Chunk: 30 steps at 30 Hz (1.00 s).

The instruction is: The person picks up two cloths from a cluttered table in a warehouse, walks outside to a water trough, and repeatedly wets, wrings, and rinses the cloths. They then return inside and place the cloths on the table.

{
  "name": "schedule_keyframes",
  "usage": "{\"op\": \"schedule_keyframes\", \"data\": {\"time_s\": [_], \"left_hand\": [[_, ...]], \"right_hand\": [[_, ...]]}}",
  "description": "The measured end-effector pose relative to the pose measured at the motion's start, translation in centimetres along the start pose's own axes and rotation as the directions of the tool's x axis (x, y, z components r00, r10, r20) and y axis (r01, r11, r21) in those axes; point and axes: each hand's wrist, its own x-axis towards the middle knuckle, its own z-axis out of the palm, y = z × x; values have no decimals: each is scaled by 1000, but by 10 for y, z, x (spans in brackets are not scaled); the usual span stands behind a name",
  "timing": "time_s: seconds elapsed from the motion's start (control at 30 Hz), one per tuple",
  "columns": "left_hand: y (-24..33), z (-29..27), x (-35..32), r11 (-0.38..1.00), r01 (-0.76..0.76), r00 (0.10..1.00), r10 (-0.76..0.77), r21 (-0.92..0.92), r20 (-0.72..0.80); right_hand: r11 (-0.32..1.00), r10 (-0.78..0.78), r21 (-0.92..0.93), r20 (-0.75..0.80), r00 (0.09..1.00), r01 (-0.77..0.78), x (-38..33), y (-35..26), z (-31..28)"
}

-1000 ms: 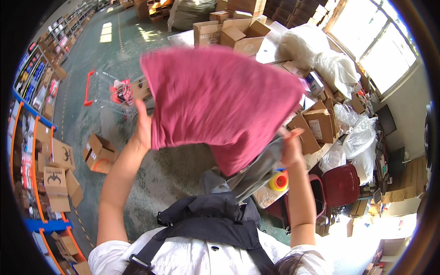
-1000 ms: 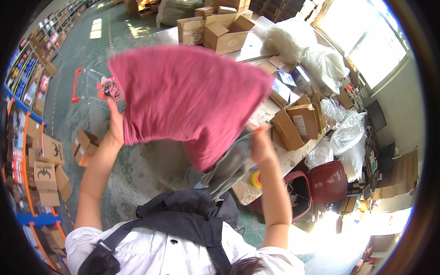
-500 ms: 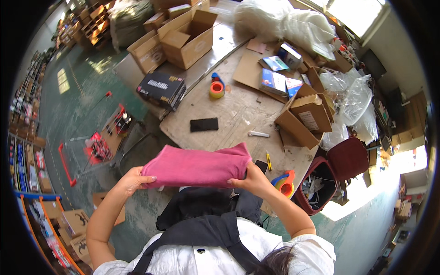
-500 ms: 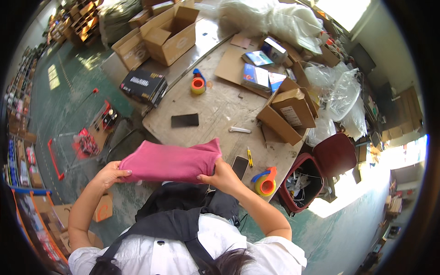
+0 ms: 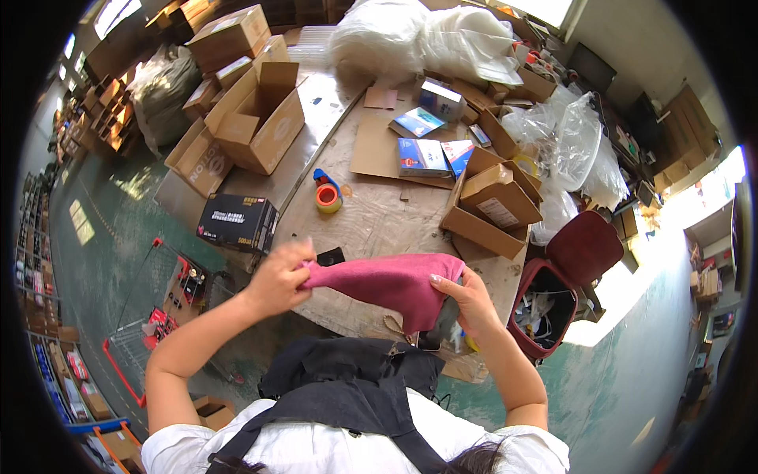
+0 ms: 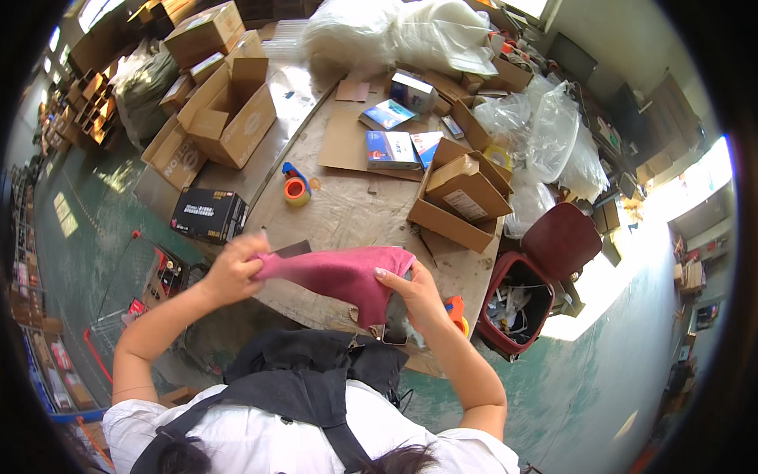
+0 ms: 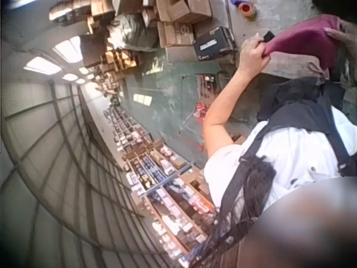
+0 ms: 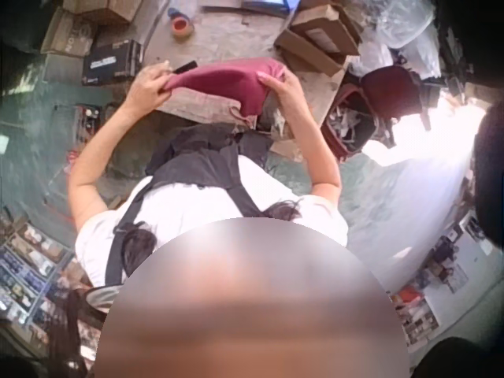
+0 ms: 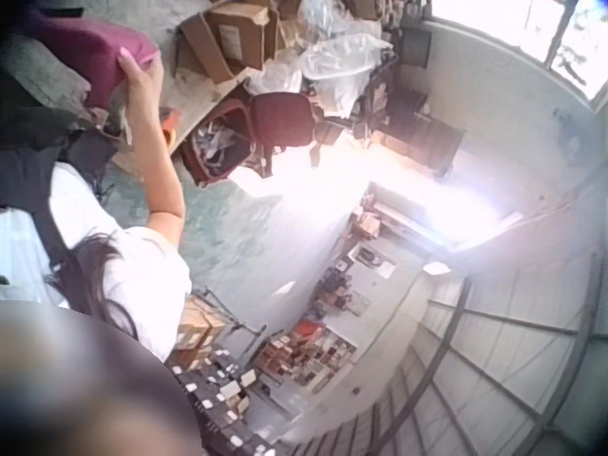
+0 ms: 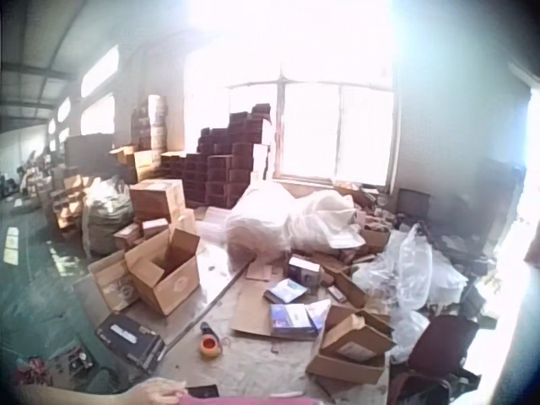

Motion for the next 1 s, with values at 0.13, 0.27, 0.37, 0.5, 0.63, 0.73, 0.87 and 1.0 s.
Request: {"op": "schedule_keyframes", "data": {"time_s": [0.13,0.27,0.37,0.5,0.63,0.73,0.87,1.0], "left_hand": [[31,69,6,-47,834,469,-466,-550,750],[42,119,33,-823,475,576,22,-313,817],[44,141,62,-701,475,562,-224,-532,796],[12,140,92,-478,500,546,-473,-722,691],[-39,136,138,-413,421,585,-557,-808,590],[-61,145,177,-358,410,637,-545,-839,545],[-93,164,219,-146,547,715,-430,-824,551],[-98,190,224,149,784,458,-795,-603,399]], "right_hand": [[962,-260,80,-7,966,260,-2,25,21],[826,-373,-440,42,927,353,3,70,45],[738,-342,-586,100,934,333,8,86,45],[789,-285,-580,-53,957,202,6,81,35],[885,-292,-395,-65,954,244,-8,66,28],[827,-320,-507,-68,945,243,-16,56,27],[832,-374,-447,-16,927,328,-18,41,26],[862,-388,-325,74,919,390,-13,22,25]]}}
